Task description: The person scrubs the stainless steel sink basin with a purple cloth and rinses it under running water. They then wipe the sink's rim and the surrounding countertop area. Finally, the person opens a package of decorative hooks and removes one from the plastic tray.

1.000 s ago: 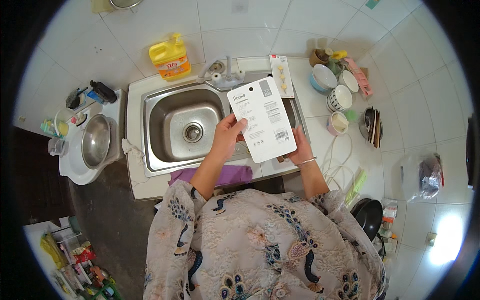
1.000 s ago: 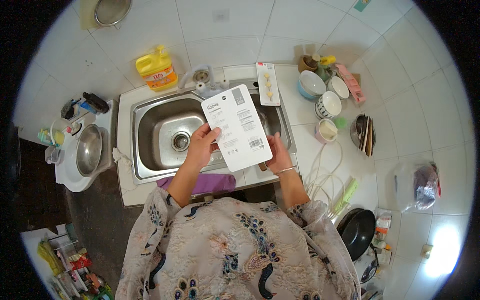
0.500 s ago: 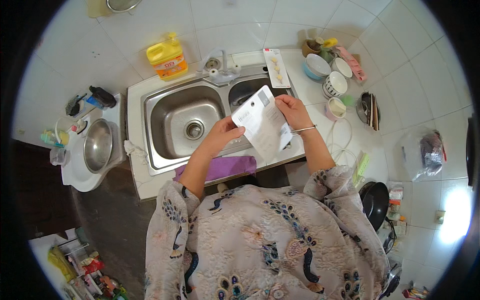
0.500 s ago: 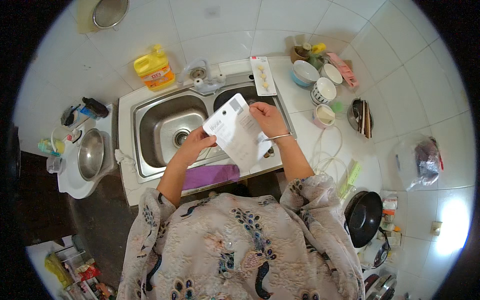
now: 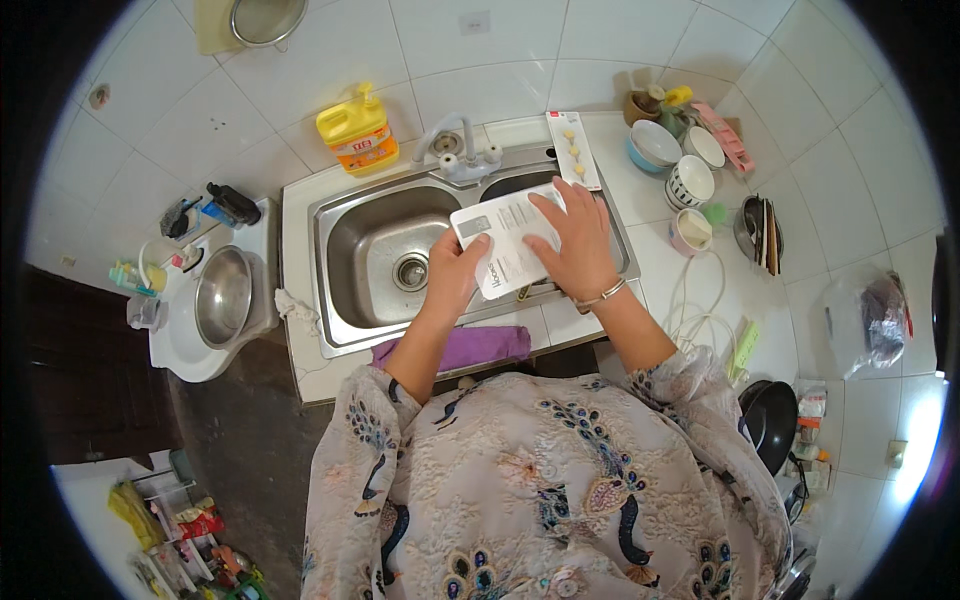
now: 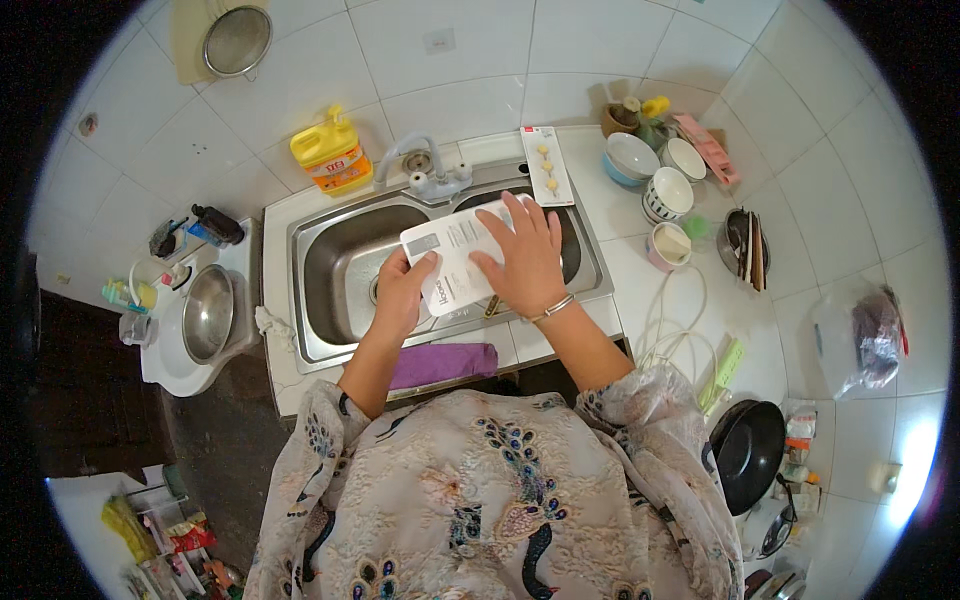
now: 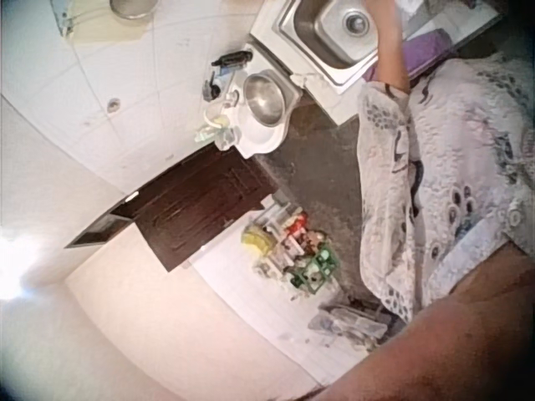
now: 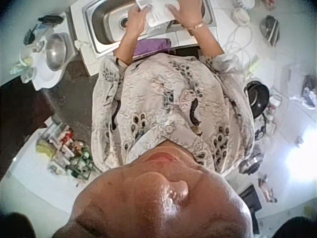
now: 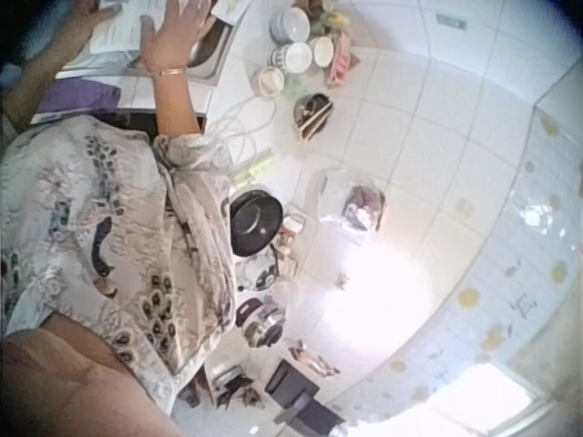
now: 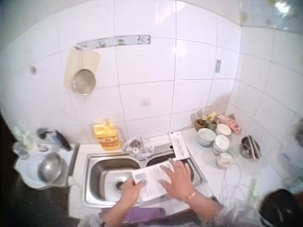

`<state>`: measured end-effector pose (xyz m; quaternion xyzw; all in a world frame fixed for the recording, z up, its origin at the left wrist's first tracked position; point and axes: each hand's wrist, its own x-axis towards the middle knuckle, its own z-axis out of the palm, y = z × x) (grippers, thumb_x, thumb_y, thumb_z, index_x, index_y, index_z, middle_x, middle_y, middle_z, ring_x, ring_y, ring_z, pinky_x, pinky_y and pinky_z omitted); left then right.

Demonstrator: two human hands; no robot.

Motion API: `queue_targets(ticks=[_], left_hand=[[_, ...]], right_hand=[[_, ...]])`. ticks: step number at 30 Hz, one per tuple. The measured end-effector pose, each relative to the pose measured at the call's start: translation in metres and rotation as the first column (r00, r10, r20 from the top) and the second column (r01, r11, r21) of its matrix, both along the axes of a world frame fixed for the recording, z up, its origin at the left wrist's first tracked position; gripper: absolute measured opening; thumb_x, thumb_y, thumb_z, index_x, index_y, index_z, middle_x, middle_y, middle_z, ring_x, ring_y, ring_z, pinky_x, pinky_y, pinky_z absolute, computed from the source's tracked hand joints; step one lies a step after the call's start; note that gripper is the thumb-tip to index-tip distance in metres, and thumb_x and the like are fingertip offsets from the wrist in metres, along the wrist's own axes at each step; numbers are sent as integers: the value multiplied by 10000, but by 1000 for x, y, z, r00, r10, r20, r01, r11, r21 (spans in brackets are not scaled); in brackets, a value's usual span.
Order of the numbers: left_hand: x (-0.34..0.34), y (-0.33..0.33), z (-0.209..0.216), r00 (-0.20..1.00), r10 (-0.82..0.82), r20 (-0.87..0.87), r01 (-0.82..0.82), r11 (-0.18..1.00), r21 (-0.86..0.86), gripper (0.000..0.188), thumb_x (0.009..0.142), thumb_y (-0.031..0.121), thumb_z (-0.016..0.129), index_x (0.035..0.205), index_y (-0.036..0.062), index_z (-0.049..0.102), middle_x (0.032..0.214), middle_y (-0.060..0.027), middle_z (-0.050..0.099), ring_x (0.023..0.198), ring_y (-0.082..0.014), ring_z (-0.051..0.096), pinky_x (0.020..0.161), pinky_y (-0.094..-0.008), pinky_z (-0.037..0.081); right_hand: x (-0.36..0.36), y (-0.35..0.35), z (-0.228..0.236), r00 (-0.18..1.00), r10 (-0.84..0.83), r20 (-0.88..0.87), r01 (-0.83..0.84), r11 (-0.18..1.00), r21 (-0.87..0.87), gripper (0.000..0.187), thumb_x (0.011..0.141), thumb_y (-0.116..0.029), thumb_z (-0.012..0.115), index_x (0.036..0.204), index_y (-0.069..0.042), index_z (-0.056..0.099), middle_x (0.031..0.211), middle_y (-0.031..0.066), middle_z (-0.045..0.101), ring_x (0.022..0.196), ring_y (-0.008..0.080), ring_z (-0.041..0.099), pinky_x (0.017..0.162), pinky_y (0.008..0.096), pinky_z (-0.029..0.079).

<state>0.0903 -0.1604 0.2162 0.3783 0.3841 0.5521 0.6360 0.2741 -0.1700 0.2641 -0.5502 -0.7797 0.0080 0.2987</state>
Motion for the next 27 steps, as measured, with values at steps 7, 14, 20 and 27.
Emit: queue_targets(ticks=[7, 14, 20, 27], left_hand=[[9, 10, 22, 965, -12, 262, 17, 1000, -17, 268, 816, 6, 576, 1079, -18, 527, 1009, -113, 614, 875, -155, 610, 770, -279, 504], [16, 15, 23, 939, -83, 333, 84, 996, 10, 266, 814, 6, 583, 1075, 7, 534, 1009, -87, 616, 873, -143, 607, 770, -278, 510], [18, 26, 16, 933, -63, 353, 45, 997, 59, 259, 828, 5, 554, 1085, -3, 530, 1020, -93, 615, 885, -155, 608, 796, -289, 499], [9, 34, 25, 946, -51, 319, 27, 996, 80, 263, 829, 33, 555, 1089, 0, 533, 1015, -94, 619, 897, -155, 608, 797, -288, 494]], right_hand=[[17, 10, -14, 997, -71, -37, 68, 995, -73, 799, 701, -530, 632, 1347, -139, 372, 1414, 214, 228, 1289, 415, 182, 1036, 553, 86], [20, 7, -6, 993, -89, -78, 95, 992, 80, 844, 668, -512, 661, 1339, -90, 369, 1413, 213, 234, 1281, 413, 192, 1023, 542, 90], [44, 11, 9, 876, -77, -475, 207, 951, 228, 668, 772, -371, 633, 1290, -17, 406, 1350, 197, 343, 1211, 302, 347, 1004, 410, 244], [95, 29, 18, 486, -300, -821, -214, 870, -444, 381, 906, -349, 515, 1014, 5, 605, 714, -20, 586, 616, 46, 506, 534, 194, 425]])
